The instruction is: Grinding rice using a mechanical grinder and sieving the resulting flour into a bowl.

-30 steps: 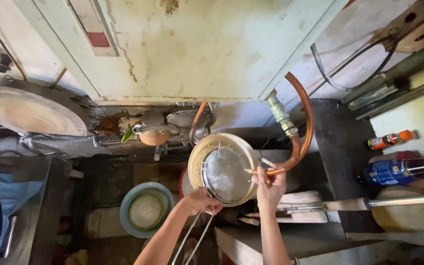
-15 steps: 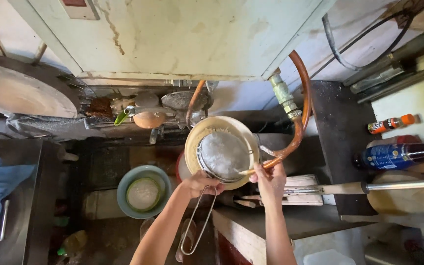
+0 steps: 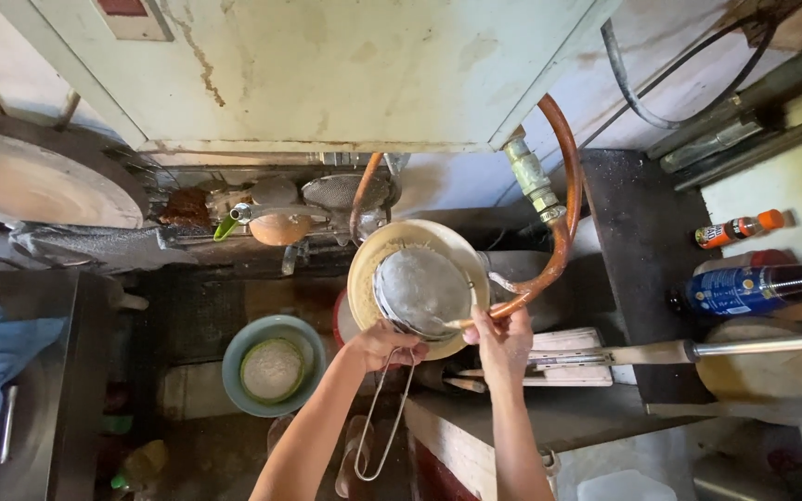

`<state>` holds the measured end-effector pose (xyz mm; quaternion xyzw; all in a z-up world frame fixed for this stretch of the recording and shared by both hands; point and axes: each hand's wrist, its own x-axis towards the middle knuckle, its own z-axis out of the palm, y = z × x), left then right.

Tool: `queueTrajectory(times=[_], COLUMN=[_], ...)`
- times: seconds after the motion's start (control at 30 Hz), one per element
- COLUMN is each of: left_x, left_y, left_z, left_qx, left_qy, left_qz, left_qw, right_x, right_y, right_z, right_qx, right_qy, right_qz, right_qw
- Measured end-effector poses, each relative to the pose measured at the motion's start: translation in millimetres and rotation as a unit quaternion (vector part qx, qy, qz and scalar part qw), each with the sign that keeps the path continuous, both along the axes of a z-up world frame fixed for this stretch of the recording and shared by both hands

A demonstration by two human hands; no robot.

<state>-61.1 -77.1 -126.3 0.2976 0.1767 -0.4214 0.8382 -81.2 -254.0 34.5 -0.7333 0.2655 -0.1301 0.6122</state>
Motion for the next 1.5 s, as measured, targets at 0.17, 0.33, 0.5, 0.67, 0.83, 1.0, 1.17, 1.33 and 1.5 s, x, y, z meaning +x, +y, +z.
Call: queueTrajectory(times=[0.17, 0.33, 0.5, 0.67, 0.83, 1.0, 1.17, 1.33, 1.5], left_x=[2.4, 5.2, 7.1, 5.7, 10.5, 12.8, 16.5, 11.1, 9.7], left_y=[5.8, 17.9, 31.8, 31.0, 27.4, 16.0, 10.8, 5.1, 21.5], left_z=[13.7, 25.1, 50.5, 43.6, 34.2, 45.6, 33.2, 3.9, 22.0], left_qx=[-0.007, 0.019, 0.075, 0.092, 0.096, 0.108, 0.110, 0.118, 0.168], left_qy=[-0.005, -0.020, -0.035, -0.033, -0.025, -0.050, -0.054, -0.086, -0.101], left_qz=[-0.005, -0.029, -0.073, -0.086, -0.076, -0.082, -0.096, -0.110, -0.152], left_qw=[1.000, 0.999, 0.994, 0.992, 0.992, 0.989, 0.988, 0.983, 0.969], right_x=[-4.0, 8.2, 25.7, 36.5, 29.1, 20.2, 21.4, 33.0, 38.8], right_y=[-23.6, -36.3, -33.4, -15.4, -7.6, 10.2, 19.5, 19.7, 18.6], right_z=[-7.9, -29.6, -31.6, -19.8, -11.6, -0.2, 0.3, -0.1, 17.1], right_qx=[-0.113, -0.222, -0.106, -0.012, 0.037, 0.088, 0.106, 0.113, 0.034], right_qy=[0.021, -0.005, -0.049, -0.098, -0.094, -0.072, -0.081, -0.100, -0.107], right_qz=[0.010, -0.028, -0.055, -0.082, -0.086, -0.074, -0.076, -0.087, -0.103], right_qw=[0.993, 0.975, 0.992, 0.992, 0.991, 0.991, 0.988, 0.985, 0.988])
